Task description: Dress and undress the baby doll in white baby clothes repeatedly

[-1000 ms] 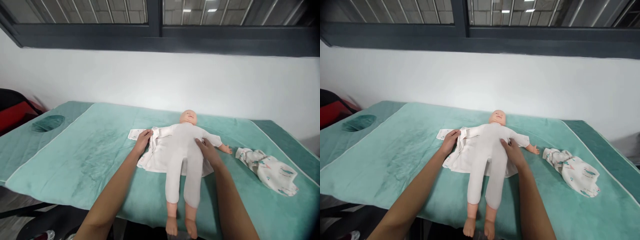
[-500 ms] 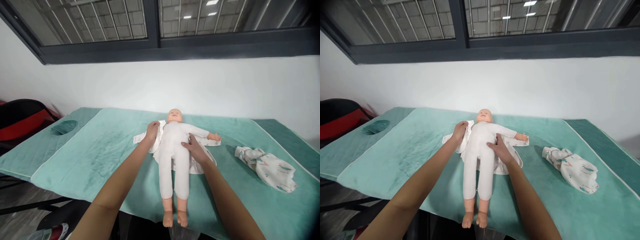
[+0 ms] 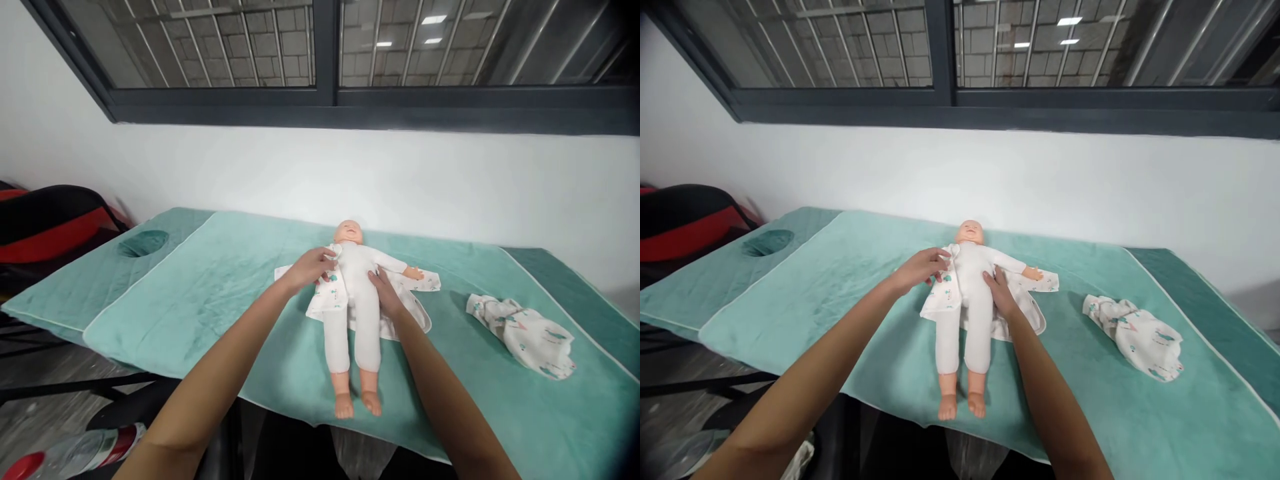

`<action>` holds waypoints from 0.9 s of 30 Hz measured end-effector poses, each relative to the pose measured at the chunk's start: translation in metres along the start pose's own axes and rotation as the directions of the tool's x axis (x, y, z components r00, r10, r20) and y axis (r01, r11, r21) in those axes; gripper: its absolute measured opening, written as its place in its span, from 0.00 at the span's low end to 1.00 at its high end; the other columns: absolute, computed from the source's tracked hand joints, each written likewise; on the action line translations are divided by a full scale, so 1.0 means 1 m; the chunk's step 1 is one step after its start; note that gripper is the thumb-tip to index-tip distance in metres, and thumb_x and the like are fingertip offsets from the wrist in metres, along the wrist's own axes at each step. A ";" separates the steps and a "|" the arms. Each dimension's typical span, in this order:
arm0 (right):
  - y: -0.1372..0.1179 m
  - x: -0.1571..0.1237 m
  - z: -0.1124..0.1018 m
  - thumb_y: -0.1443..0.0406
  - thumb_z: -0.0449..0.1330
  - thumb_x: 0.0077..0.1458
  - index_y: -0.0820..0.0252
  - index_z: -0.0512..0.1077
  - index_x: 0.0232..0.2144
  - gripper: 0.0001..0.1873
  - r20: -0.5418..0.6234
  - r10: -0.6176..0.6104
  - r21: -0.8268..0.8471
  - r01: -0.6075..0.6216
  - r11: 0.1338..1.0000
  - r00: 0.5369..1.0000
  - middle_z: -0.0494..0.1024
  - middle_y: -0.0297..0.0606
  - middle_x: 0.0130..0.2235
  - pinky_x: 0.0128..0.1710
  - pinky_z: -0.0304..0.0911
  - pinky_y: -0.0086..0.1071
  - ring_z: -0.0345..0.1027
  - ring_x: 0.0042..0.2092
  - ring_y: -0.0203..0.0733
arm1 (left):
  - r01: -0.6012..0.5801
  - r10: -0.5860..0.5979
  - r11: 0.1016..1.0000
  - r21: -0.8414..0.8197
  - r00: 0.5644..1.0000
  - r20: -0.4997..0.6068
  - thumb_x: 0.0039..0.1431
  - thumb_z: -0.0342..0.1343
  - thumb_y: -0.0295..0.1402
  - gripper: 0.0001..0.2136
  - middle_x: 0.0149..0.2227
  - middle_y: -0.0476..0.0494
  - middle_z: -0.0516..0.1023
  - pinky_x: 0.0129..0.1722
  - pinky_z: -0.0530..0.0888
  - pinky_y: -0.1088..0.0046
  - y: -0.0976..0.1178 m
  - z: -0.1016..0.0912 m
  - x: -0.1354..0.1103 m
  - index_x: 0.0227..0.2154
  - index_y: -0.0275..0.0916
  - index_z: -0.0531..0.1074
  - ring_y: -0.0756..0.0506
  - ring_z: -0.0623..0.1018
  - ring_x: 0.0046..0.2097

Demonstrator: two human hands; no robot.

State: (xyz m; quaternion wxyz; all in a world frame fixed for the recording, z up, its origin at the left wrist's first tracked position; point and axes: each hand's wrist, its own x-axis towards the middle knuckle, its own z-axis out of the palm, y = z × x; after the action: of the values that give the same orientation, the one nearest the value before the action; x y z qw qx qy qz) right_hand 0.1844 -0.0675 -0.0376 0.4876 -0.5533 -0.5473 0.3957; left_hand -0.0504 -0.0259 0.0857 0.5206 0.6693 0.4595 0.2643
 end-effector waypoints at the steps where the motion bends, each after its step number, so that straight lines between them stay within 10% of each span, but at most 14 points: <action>1: -0.003 -0.001 0.000 0.43 0.49 0.61 0.57 0.50 0.68 0.41 0.001 0.016 0.036 -0.016 0.999 1.000 0.57 0.46 0.69 0.63 0.60 0.43 0.56 0.67 0.46 | -0.020 0.024 0.993 0.119 0.999 -0.040 0.54 0.61 0.47 0.21 0.38 0.43 0.77 0.25 0.68 0.73 -0.004 0.007 -0.004 0.47 0.40 0.72 0.47 0.78 0.30; 9: -0.013 -0.004 -0.005 0.46 0.61 0.56 0.55 0.60 0.64 0.39 0.015 0.071 0.274 -0.072 0.959 0.997 0.60 0.41 0.68 0.66 0.54 0.42 0.54 0.67 0.50 | 0.119 0.169 0.655 0.746 0.939 -0.299 0.63 0.48 0.53 0.28 0.53 0.37 0.74 0.42 0.72 0.63 -0.018 0.047 0.017 0.60 0.44 0.62 0.37 0.78 0.48; 15: -0.003 0.001 -0.006 0.49 0.61 0.57 0.52 0.64 0.60 0.32 0.033 0.013 0.330 -0.023 0.944 0.999 0.66 0.39 0.64 0.65 0.56 0.41 0.59 0.65 0.47 | 0.233 0.117 0.538 0.810 0.931 -0.346 0.67 0.43 0.39 0.17 0.45 0.33 0.78 0.46 0.71 0.61 -0.003 0.036 0.051 0.39 0.38 0.76 0.36 0.77 0.48; 22: -0.003 0.003 -0.011 0.49 0.60 0.58 0.52 0.68 0.55 0.27 0.072 -0.026 0.348 -0.001 0.937 0.997 0.73 0.39 0.57 0.59 0.64 0.40 0.66 0.58 0.46 | 0.111 0.112 0.766 0.634 0.947 -0.302 0.67 0.42 0.35 0.15 0.40 0.34 0.79 0.43 0.73 0.65 0.027 0.032 0.073 0.34 0.36 0.72 0.41 0.79 0.44; 27: -0.002 0.005 -0.010 0.51 0.62 0.57 0.51 0.68 0.54 0.26 0.082 -0.025 0.445 -0.014 0.896 0.996 0.74 0.38 0.57 0.56 0.67 0.40 0.69 0.56 0.47 | -0.050 0.058 0.938 0.344 0.998 -0.012 0.67 0.43 0.44 0.16 0.39 0.41 0.80 0.31 0.74 0.73 0.038 0.039 0.067 0.42 0.39 0.70 0.49 0.79 0.29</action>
State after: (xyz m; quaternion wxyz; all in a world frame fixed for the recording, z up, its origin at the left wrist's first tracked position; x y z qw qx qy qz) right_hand 0.1942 -0.0635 -0.0329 0.5785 -0.4084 -0.4640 0.5322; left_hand 0.0245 0.0150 0.1008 0.3834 0.7591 0.4858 0.2018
